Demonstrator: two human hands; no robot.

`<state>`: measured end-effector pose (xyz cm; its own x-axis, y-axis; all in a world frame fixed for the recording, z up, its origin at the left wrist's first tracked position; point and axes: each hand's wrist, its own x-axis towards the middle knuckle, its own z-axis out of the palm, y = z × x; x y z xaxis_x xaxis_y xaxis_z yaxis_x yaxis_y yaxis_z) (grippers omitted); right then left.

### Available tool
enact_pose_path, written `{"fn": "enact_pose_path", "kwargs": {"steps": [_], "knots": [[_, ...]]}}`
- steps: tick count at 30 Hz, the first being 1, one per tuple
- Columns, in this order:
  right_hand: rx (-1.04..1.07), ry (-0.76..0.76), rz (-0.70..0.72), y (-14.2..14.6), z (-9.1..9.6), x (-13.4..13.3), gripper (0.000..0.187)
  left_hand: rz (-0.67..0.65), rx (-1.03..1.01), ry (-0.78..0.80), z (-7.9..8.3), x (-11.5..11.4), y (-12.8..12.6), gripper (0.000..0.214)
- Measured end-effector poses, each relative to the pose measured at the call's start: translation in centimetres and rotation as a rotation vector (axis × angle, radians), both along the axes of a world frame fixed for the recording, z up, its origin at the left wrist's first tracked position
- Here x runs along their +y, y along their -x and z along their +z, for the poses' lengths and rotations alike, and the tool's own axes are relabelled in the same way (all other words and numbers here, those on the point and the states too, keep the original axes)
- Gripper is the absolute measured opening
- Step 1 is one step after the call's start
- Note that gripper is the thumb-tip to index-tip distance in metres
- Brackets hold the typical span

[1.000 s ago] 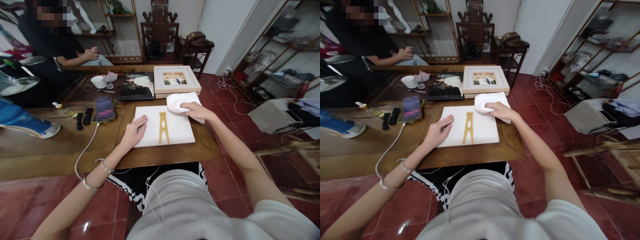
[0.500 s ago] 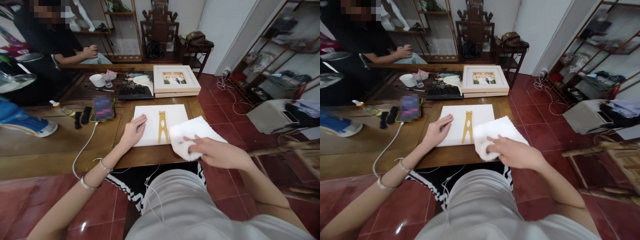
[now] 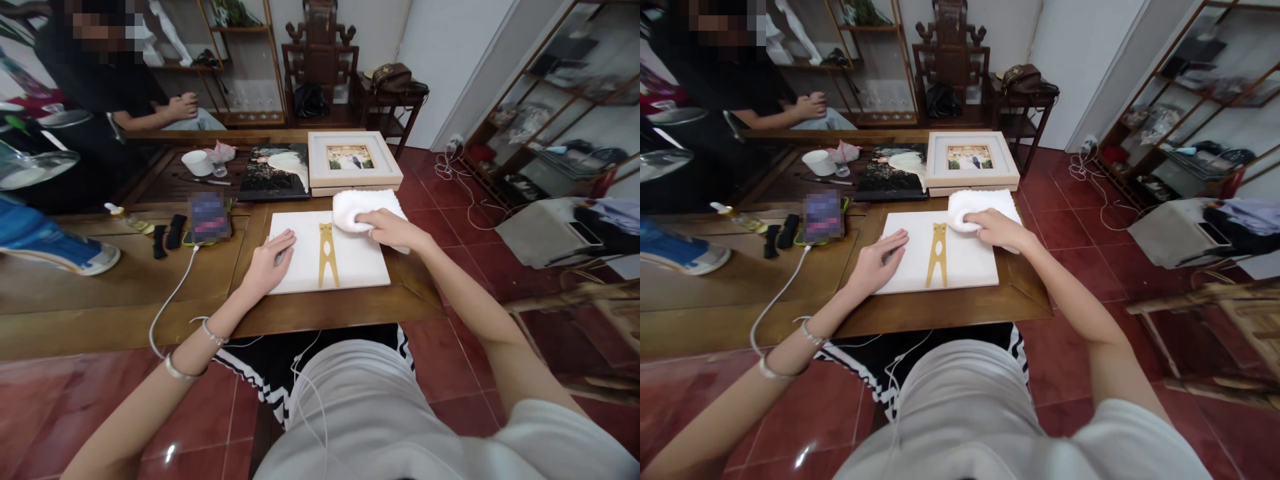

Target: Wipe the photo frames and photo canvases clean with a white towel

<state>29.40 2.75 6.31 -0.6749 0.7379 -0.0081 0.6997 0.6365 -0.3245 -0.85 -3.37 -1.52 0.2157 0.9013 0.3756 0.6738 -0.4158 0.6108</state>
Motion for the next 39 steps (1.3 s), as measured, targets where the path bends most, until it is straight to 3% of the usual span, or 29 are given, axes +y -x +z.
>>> {"fn": "enact_pose_path", "kwargs": {"steps": [3, 5, 9, 12, 15, 18, 22, 26, 29, 31, 33, 39], "knots": [[0.000, -0.130, -0.058, 1.4, -1.5, 0.8, 0.043, 0.001, 0.005, 0.008, 0.1, 0.0, 0.0, 0.034], [-0.020, -0.138, -0.039, 1.9, -1.7, -0.5, 0.049, 0.000, 0.005, 0.012, 0.1, -0.1, -0.1, 0.033], [-0.107, 0.004, -0.003, 1.5, 0.1, -6.7, 0.053, -0.003, -0.006, 0.010, 0.0, 0.0, -0.1, 0.033], [-0.176, 0.157, 0.131, 0.4, 2.2, -11.6, 0.052, -0.006, -0.015, 0.005, 0.0, 0.0, -0.1, 0.032], [-0.199, 0.249, 0.238, -0.5, 3.5, -14.1, 0.053, -0.004, -0.015, 0.002, 0.0, -0.1, -0.1, 0.033], [-0.211, 0.274, 0.222, -0.7, 3.9, -13.4, 0.049, -0.007, -0.008, 0.002, 0.0, 0.0, -0.1, 0.033], [-0.173, 0.188, 0.176, 0.0, 3.4, -8.7, 0.040, -0.003, -0.009, -0.006, -0.2, 0.1, 0.0, 0.033], [-0.052, 0.077, 0.134, 1.5, 1.8, -3.3, 0.044, -0.003, -0.011, -0.012, -0.3, 0.2, 0.0, 0.033], [0.026, 0.013, -0.035, 3.7, 0.1, -1.1, 0.049, -0.009, -0.012, -0.014, -0.3, 0.2, 0.1, 0.032], [0.021, -0.065, -0.130, 5.4, -1.0, -1.2, 0.055, -0.013, -0.011, -0.016, -0.4, 0.2, 0.1, 0.033], [-0.035, -0.121, -0.116, 6.8, -1.7, -2.5, 0.059, -0.011, -0.011, -0.021, -0.4, 0.2, 0.1, 0.033], [-0.160, -0.083, 0.170, 7.8, -1.4, -10.9, 0.051, -0.017, -0.003, -0.021, -0.4, 0.2, 0.1, 0.033]]}}
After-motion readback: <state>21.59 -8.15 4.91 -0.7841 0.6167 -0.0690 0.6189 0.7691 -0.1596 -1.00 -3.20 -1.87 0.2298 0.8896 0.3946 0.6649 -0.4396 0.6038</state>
